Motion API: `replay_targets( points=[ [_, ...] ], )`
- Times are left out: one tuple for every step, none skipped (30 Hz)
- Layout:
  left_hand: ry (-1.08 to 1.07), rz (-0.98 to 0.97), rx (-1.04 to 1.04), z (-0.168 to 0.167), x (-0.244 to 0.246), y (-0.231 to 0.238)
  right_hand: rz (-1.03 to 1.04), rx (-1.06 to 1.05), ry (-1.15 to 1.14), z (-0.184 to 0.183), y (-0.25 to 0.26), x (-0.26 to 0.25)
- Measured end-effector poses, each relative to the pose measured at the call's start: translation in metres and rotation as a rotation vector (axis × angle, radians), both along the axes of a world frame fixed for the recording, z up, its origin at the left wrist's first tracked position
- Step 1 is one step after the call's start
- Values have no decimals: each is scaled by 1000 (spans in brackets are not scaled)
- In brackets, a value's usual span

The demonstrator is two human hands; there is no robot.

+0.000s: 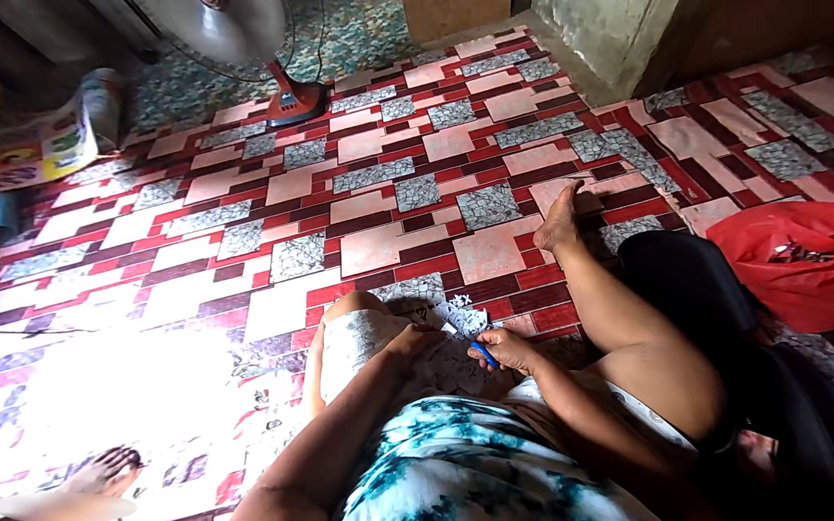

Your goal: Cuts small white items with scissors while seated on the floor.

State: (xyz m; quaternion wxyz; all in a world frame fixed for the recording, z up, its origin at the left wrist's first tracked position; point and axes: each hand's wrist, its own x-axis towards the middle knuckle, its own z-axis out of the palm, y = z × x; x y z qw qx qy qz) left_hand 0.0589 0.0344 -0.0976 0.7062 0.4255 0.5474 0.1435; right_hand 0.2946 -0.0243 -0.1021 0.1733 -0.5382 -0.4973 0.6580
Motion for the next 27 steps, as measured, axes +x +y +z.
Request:
replay_targets(
  points=[
    [2,0,0,0,0,0,-17,13,11,0,0,0],
    [4,0,1,0,0,0,-34,26,29,1,-1,0],
    [6,-2,0,0,0,0,-45,36,47,1,-1,0],
    [8,-2,-1,0,0,0,-51,43,60,2,-2,1],
    [10,0,0,0,0,0,-54,44,64,2,-2,2],
    [12,-1,1,0,0,0,-51,38,58,2,-2,3],
    [13,1,3,1,0,0,-40,21,43,2,-2,4],
    [14,-3,7,1,0,0,-19,-2,25,2,-1,5],
    [12,-7,13,1,0,0,3,-22,13,3,-1,5],
    [7,-9,16,0,-1,1,22,-37,10,4,-1,5],
    [2,-4,19,-1,-1,1,35,-45,9,5,-1,4],
    [-2,1,17,-1,-1,0,41,-48,9,4,-1,3],
    [-5,4,14,-1,-1,1,41,-46,8,3,-1,2],
    [-9,4,11,-1,-1,1,38,-40,8,3,-1,2],
    [-12,2,12,0,-1,0,34,-34,8,2,-1,1],
    [-11,-3,14,0,-1,0,30,-28,6,2,-1,0],
    [-5,-12,18,1,0,0,23,-20,4,2,-1,0],
    [0,-18,19,1,0,-1,21,-14,3,1,-1,0],
    [2,-20,17,1,0,-1,20,-10,4,1,-1,0],
    [0,-21,15,0,0,0,23,-9,7,1,-1,0],
    [-3,-22,14,-1,0,0,25,-8,9,1,-1,0],
    [-7,-23,15,-2,-1,0,25,-9,10,1,-1,0],
    [-13,-21,15,-3,-1,1,25,-11,11,1,0,0],
    [-15,-16,12,-3,-1,0,25,-11,9,0,0,0],
    [-15,-12,10,-2,-1,0,25,-12,6,0,0,0],
    [-15,-8,11,-2,0,0,28,-16,3,0,0,0],
    [-14,-7,12,-1,0,0,30,-19,1,0,0,0]
  ],
)
